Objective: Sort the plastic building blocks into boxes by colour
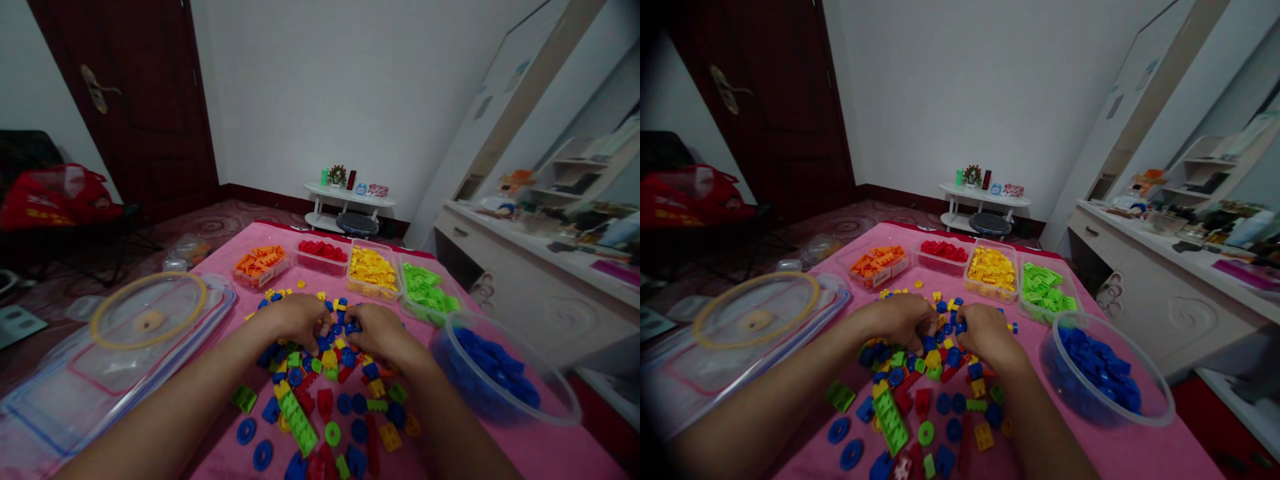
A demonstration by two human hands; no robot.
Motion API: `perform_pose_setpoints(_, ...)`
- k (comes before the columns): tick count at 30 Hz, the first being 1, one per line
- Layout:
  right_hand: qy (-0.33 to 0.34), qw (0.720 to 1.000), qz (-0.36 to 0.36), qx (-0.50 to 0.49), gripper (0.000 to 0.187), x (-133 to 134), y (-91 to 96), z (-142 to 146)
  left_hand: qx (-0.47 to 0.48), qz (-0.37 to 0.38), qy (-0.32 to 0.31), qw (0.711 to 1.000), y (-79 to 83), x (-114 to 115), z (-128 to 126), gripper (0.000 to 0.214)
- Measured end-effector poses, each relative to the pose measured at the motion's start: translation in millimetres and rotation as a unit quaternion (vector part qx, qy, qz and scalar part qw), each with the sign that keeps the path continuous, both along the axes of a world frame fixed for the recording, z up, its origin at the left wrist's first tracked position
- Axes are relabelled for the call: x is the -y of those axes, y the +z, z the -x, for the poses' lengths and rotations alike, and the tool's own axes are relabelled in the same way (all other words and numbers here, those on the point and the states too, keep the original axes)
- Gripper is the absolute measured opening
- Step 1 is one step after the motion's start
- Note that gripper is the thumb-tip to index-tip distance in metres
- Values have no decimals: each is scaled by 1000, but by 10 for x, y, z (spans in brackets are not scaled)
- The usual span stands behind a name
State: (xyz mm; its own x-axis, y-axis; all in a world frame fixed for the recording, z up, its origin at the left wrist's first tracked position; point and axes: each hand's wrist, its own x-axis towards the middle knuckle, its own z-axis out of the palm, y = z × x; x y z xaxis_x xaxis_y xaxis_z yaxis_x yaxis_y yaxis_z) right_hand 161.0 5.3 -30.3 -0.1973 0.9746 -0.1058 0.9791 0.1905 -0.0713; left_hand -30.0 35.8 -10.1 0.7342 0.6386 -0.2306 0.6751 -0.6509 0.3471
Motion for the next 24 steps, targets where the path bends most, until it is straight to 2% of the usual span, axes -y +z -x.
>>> perform_pose_setpoints(9,8,999,-44,-13,30,56,-127,-6,14,-89,-16,996,-33,61,-61,36)
perform_pose_setpoints(14,-25,986,-64,-155,23,-33,-143,-153,26,-94,-2,995,-21,71,-68,36)
perform_pose_setpoints(16,-21,973,-54,-225,18,-61,-140,-193,45,-66,13,997,-31,32,-47,35)
perform_pose_setpoints(18,-29,943,-24,-332,16,-65,-119,-198,93,-3,25,995,-53,-36,-24,33)
perform_pose_setpoints(20,-62,887,23,-456,17,-46,-76,-177,179,95,52,978,-76,-115,-7,30)
perform_pose_setpoints(22,-104,813,65,-570,20,-17,-23,-151,276,198,109,934,-87,-182,-2,30)
perform_pose_setpoints(24,-129,735,95,-659,22,7,21,-139,361,282,177,871,-82,-223,-2,33)
